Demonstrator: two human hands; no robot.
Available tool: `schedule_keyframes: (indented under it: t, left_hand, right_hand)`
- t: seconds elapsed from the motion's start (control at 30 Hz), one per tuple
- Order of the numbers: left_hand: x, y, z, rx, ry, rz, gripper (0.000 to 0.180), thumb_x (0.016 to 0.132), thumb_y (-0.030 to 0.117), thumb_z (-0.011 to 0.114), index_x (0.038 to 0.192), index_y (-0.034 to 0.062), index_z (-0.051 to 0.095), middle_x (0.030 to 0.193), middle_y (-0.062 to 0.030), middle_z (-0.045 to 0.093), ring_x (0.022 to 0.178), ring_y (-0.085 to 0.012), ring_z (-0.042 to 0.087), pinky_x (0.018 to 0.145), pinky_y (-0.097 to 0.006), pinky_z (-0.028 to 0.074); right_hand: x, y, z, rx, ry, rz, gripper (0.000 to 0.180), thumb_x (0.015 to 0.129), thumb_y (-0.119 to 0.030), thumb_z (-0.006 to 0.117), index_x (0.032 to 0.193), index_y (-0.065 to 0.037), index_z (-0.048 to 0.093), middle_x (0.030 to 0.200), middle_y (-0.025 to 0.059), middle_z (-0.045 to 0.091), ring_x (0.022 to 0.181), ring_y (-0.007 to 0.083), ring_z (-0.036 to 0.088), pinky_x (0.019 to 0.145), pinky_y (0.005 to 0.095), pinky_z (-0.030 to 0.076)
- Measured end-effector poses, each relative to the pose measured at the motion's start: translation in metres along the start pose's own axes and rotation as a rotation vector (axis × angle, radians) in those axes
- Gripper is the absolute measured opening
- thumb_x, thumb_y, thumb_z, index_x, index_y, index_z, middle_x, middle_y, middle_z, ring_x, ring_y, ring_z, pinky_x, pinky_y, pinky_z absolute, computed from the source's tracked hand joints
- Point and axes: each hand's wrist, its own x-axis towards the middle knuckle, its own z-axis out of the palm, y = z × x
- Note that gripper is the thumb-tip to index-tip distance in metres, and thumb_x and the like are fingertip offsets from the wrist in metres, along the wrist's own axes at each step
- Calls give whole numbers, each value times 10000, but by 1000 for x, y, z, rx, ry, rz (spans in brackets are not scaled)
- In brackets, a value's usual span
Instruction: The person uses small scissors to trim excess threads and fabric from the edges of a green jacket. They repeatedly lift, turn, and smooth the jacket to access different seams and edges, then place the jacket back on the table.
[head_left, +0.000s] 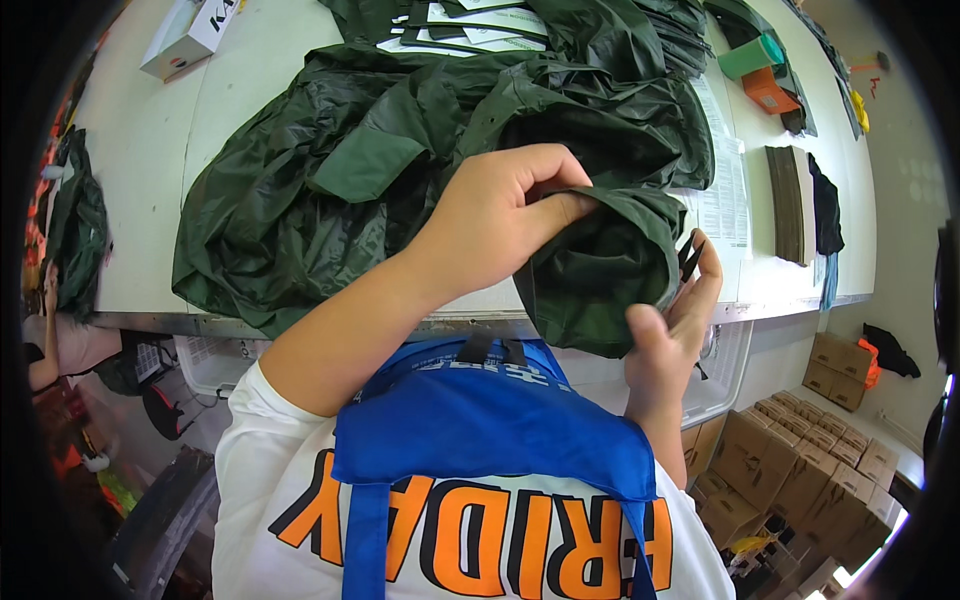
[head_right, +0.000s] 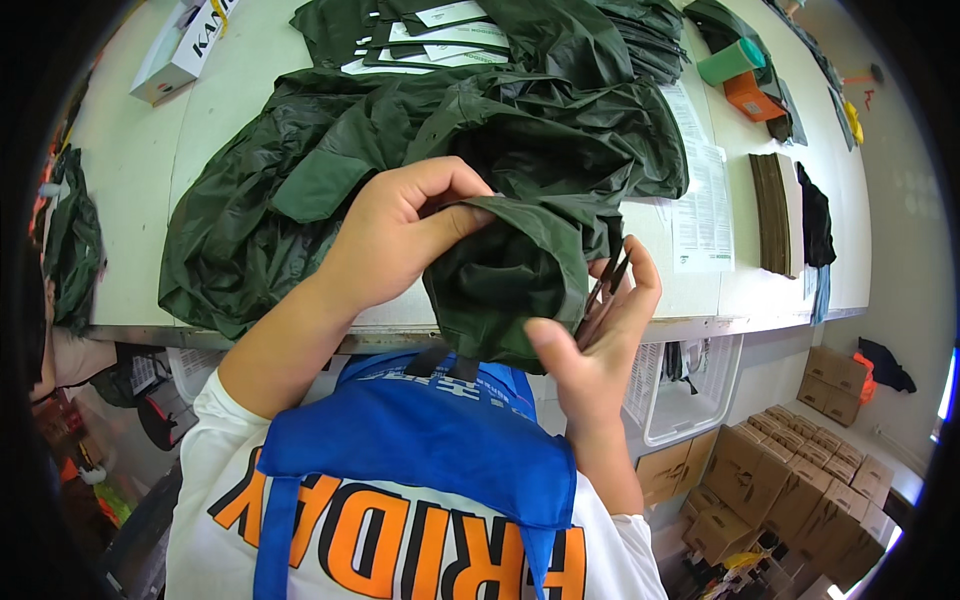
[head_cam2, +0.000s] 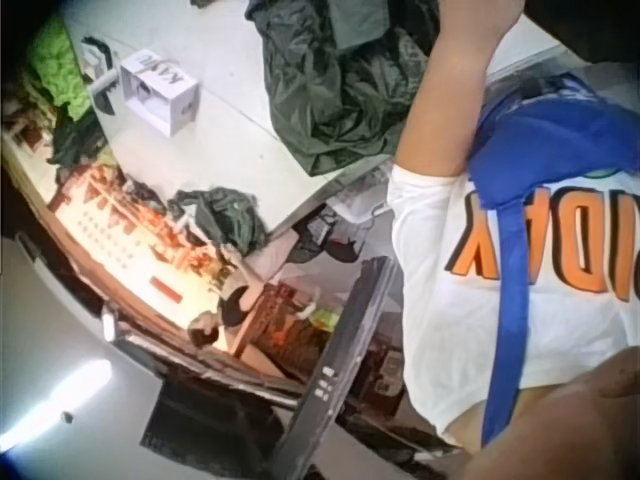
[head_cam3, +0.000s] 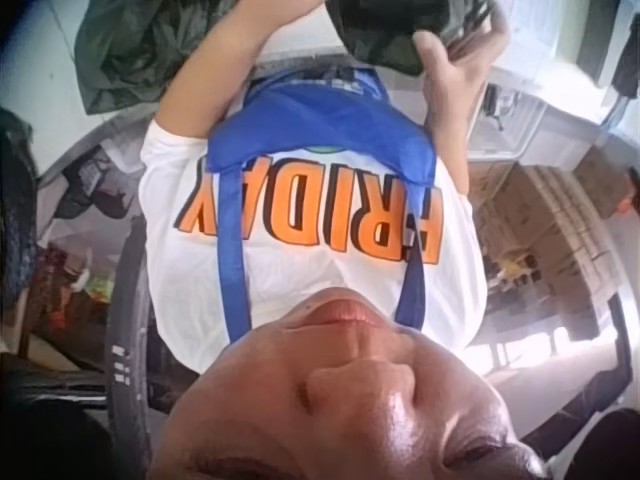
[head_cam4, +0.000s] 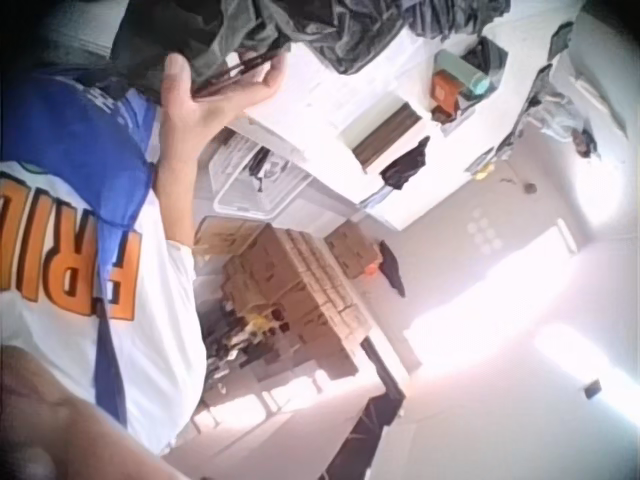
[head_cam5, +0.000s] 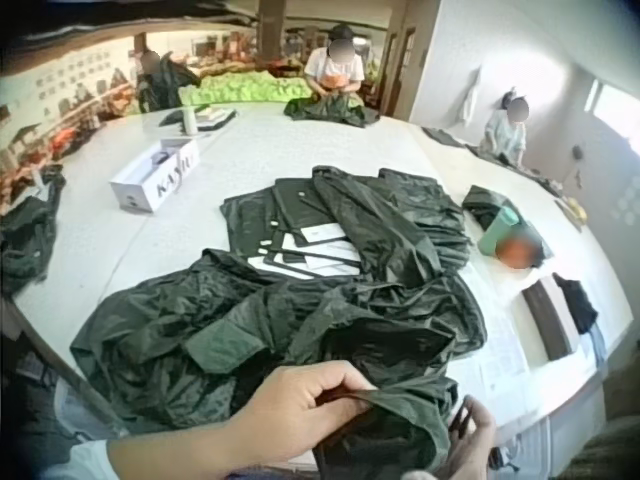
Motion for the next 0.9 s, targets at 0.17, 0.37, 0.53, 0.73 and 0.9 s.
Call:
schedule_keyframes:
  t: [0.17, 0.37, 0.53, 0.73, 0.9]
  left_hand:
    - [-5, 1, -5, -44, -13, -28, 65, 875, -4, 594, 932, 7, 624, 851, 9, 619, 779, -44, 545, 704, -196, 430]
    - [-21, -16, -7, 177, -74, 189, 122, 846, 82, 653, 935, 3, 626, 835, -46, 628, 766, -109, 580, 685, -250, 462]
    - [-40, -45, -35, 827, 41, 281, 497, 768, 255, 730, 1206, 107, 548, 1241, -123, 509, 1135, -307, 489, 956, -397, 400]
    - [-26, -73, -103, 1354, 409, -164, 722, 700, 196, 765, 1329, 188, 411, 1245, -89, 514, 1184, -301, 450, 1031, -488, 294]
    - [-48, -69, -126, 1128, 359, 107, 260, 660, 21, 684, 908, 93, 650, 901, -67, 618, 922, -303, 567, 810, -414, 453]
  right_hand:
    - [0, -12, 2, -160, 15, 22, 774, 702, 67, 633, 1361, -5, 234, 1139, 119, 444, 1015, 182, 511, 924, 286, 401]
    - [19, 1, -6, -309, -168, 2, 434, 739, 106, 613, 1145, 0, 500, 973, 55, 576, 918, 110, 542, 822, 235, 419]
    - [89, 43, -62, -1045, -352, -145, 376, 714, -6, 691, 1068, -39, 568, 905, 144, 613, 722, 292, 602, 679, 339, 492]
    - [183, 62, -24, -1149, -560, -465, 529, 686, -4, 720, 1166, -107, 523, 1308, 133, 461, 933, 359, 607, 743, 405, 509]
    - [247, 100, 16, -1459, -748, -298, 1156, 568, -107, 826, 1469, -207, 109, 1456, 187, 301, 1012, 386, 594, 823, 429, 507]
